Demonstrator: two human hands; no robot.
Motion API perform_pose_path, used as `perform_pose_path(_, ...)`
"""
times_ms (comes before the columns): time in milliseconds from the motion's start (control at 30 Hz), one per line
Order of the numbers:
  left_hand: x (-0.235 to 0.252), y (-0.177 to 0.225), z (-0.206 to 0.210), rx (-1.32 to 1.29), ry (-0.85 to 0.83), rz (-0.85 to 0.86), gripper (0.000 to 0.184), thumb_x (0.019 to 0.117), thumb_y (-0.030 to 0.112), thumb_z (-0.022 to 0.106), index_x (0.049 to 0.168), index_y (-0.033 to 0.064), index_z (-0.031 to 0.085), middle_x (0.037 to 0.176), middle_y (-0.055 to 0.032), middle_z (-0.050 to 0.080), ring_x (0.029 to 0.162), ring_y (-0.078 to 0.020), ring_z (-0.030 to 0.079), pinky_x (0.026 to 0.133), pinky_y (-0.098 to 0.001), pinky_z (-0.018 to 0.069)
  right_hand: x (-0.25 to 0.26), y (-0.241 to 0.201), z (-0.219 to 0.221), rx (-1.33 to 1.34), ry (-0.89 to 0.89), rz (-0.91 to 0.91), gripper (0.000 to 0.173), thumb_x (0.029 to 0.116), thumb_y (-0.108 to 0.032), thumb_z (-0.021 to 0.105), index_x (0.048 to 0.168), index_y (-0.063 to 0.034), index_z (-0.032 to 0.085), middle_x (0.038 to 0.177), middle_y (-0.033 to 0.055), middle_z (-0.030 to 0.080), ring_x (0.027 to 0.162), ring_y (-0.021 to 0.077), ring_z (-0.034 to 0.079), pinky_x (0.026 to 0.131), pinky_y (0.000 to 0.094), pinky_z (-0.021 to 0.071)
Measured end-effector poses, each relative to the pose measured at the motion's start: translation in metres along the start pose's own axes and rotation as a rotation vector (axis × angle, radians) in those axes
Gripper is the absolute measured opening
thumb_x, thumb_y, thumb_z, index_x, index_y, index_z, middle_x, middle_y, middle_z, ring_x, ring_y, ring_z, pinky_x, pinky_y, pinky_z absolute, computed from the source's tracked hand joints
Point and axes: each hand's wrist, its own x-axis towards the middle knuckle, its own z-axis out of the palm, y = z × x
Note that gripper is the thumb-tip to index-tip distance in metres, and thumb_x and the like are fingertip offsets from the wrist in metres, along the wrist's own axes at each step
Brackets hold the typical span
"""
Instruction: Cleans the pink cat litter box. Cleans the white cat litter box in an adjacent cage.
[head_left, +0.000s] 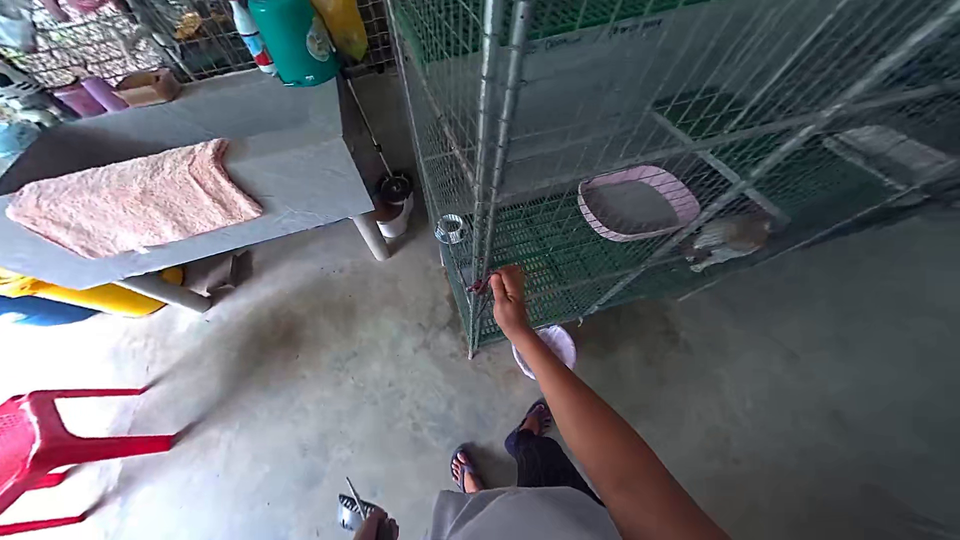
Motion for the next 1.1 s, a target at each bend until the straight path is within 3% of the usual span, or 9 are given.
perform_pose_path(233,0.019,0.054,0.089,0.184,0.003,0.040,0.017,0.1080,0.019,0.039,0.100,0.0078,0.048,0.068,-0.0055,0.054,0.053,-0.0137,0.053,0.049,-0.0281,0.0476,0.002,0.001,-0.006,-0.113,-0.131,0.024,0.029,0.1005,-0.016,0.058,0.095,0.0049,0.077,0.107,0.0273,0.069,0.110,0.0459,0.062,0.103,0.0621,0.0443)
perform_pose_path(300,0.018,0.062,0.123,0.219,0.007,0.057,0.016,0.1080,0.018,0.039,0.101,0.0073,0.048,0.068,-0.0057,0.054,0.053,-0.0137,0.054,0.049,-0.0274,0.0487,0.004,-0.004,-0.020,-0.225,-0.325,0.033,0.032,0.0974,-0.030,0.067,0.105,-0.0008,0.078,0.122,0.0270,0.067,0.121,0.0457,0.060,0.107,0.0595,0.0443)
perform_pose_path(367,0.014,0.067,0.161,0.289,-0.002,0.071,0.015,0.1083,0.017,0.039,0.101,0.0072,0.047,0.067,-0.0058,0.054,0.052,-0.0137,0.054,0.048,-0.0271,0.0488,0.011,-0.015,-0.048,-0.288,-0.532,0.094,0.054,0.0905,-0.043,0.076,0.124,-0.0012,0.071,0.139,0.0280,0.058,0.134,0.0446,0.052,0.114,0.0576,0.0394)
perform_pose_path(500,0.002,0.069,0.235,0.648,0.006,0.067,0.015,0.1081,0.013,0.042,0.113,0.0015,0.049,0.072,-0.0078,0.053,0.056,-0.0151,0.054,0.052,-0.0293,0.0496,-0.010,0.029,-0.143,-0.253,-0.604,0.173,0.052,0.0949,-0.032,0.071,0.134,0.0024,0.065,0.138,0.0289,0.060,0.134,0.0436,0.054,0.114,0.0560,0.0405)
perform_pose_path(600,-0.011,0.067,0.285,1.023,0.040,0.080,0.019,0.1043,0.009,0.051,0.119,-0.0025,0.054,0.079,-0.0095,0.056,0.061,-0.0160,0.054,0.059,-0.0320,0.0505,-0.060,0.119,-0.261,-0.367,-0.805,0.563,0.050,0.1041,-0.029,0.060,0.145,0.0006,0.056,0.147,0.0254,0.055,0.142,0.0383,0.049,0.121,0.0516,0.0352)
perform_pose_path(667,-0.031,0.069,0.327,1.212,0.052,0.080,0.017,0.1020,0.006,0.052,0.117,-0.0017,0.056,0.082,-0.0086,0.054,0.063,-0.0157,0.052,0.062,-0.0318,0.0487,-0.116,0.175,-0.358,-0.554,-0.847,0.884,0.052,0.1046,-0.030,0.059,0.147,-0.0004,0.054,0.150,0.0285,0.051,0.142,0.0448,0.046,0.118,0.0614,0.0349)
perform_pose_path(833,-0.039,0.067,0.429,1.460,0.016,0.112,0.019,0.0988,0.008,0.060,0.115,-0.0015,0.060,0.087,-0.0113,0.060,0.068,-0.0179,0.057,0.065,-0.0350,0.0519,-0.283,0.175,-0.568,-0.712,-0.561,1.646,0.053,0.1045,-0.026,0.060,0.149,0.0008,0.050,0.151,0.0324,0.048,0.142,0.0507,0.045,0.113,0.0681,0.0376)
perform_pose_path(1000,-0.047,0.051,0.539,2.288,-0.176,0.217,0.038,0.1077,0.025,0.051,0.129,-0.0037,0.063,0.129,-0.0227,0.065,0.123,-0.0320,0.061,0.107,-0.0490,0.0453,-0.411,0.126,-0.599,-0.487,-0.212,1.909,0.041,0.1062,-0.019,0.055,0.136,0.0094,0.058,0.139,0.0342,0.058,0.135,0.0477,0.053,0.113,0.0620,0.0410)
perform_pose_path(1100,-0.032,0.031,0.598,2.521,-0.303,0.325,0.042,0.1080,0.029,0.049,0.131,-0.0028,0.063,0.133,-0.0240,0.063,0.129,-0.0364,0.058,0.110,-0.0536,0.0431,-0.426,0.131,-0.593,-0.324,0.001,1.953,0.039,0.1100,-0.019,0.048,0.135,0.0079,0.060,0.140,0.0325,0.058,0.136,0.0449,0.053,0.114,0.0594,0.0396)
